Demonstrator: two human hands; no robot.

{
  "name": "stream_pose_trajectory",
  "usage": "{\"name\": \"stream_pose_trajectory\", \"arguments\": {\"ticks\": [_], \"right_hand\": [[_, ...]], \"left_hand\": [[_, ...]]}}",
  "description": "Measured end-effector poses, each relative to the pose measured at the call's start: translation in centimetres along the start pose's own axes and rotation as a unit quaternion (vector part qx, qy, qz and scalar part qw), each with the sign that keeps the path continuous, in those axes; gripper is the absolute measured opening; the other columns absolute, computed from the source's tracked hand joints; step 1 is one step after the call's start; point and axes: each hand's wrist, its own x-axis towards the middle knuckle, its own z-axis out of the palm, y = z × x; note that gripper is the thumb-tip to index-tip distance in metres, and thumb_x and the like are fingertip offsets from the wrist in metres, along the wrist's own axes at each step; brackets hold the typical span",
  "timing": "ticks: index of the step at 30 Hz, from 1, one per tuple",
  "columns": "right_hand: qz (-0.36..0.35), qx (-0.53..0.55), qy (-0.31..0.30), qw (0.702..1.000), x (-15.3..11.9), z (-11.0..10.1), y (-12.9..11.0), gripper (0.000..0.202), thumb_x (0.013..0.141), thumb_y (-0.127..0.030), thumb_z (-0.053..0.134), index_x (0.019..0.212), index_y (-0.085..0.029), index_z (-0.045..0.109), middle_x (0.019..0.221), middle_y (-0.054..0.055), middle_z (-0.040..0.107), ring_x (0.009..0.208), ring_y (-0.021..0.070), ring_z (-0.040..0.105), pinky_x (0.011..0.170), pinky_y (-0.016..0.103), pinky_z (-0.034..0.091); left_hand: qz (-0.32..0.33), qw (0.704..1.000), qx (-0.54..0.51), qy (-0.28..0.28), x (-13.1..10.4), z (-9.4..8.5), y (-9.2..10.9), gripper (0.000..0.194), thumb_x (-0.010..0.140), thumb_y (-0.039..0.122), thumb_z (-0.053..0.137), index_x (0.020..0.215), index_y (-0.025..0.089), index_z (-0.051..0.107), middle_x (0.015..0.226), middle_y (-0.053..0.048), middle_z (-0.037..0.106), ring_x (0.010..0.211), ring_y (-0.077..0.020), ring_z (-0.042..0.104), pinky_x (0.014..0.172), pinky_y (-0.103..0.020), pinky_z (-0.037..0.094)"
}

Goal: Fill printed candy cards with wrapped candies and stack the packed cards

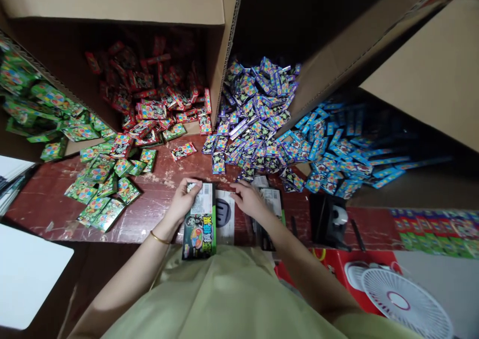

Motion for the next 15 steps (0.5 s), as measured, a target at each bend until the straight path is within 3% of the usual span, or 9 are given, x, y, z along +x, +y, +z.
{"name": "stream_pose_trajectory", "arguments": {"ticks": [4,8,11,15], "right_hand": [[0.029,0.013,0.01,0.999,0.6,0.2,-0.7,0.013,0.079,-0.023,0.065,0.092,-0.021,0.067,0.092,0.005,0.065,0.074,0.0166,0.061,0.071,0.029,0.047],[0.095,0.096,0.015,0.991,1.4,1.0,-0.3,0.021,0.071,-0.016,0.071,0.091,-0.021,0.065,0.075,0.001,0.066,0.067,0.0152,0.06,0.067,0.028,0.048],[0.094,0.142,0.011,0.985,1.9,1.7,0.2,0.024,0.068,-0.01,0.071,0.09,-0.018,0.065,0.073,0.001,0.067,0.064,0.0138,0.061,0.065,0.026,0.049],[0.068,0.164,0.007,0.984,1.6,1.7,0.5,0.008,0.071,-0.009,0.067,0.074,-0.017,0.067,0.069,0.002,0.067,0.064,0.0147,0.062,0.064,0.027,0.049]], "left_hand": [[-0.024,1.0,-0.006,0.012,0.2,-0.2,-0.6,0.044,0.065,0.051,0.076,0.086,0.02,0.055,0.067,0.005,0.061,0.053,-0.0097,0.054,0.053,-0.02,0.044],[-0.026,0.999,-0.005,0.025,0.1,-0.2,-0.6,0.044,0.064,0.052,0.076,0.086,0.02,0.056,0.067,0.005,0.061,0.053,-0.0096,0.054,0.053,-0.02,0.043],[-0.027,0.999,-0.001,0.032,0.2,-0.2,-0.6,0.044,0.062,0.052,0.076,0.084,0.02,0.057,0.065,0.005,0.061,0.053,-0.0099,0.054,0.054,-0.021,0.043],[-0.029,0.999,0.005,0.034,0.4,-0.1,-0.6,0.045,0.062,0.053,0.076,0.084,0.02,0.057,0.066,0.005,0.062,0.052,-0.0093,0.054,0.055,-0.021,0.043]]}}
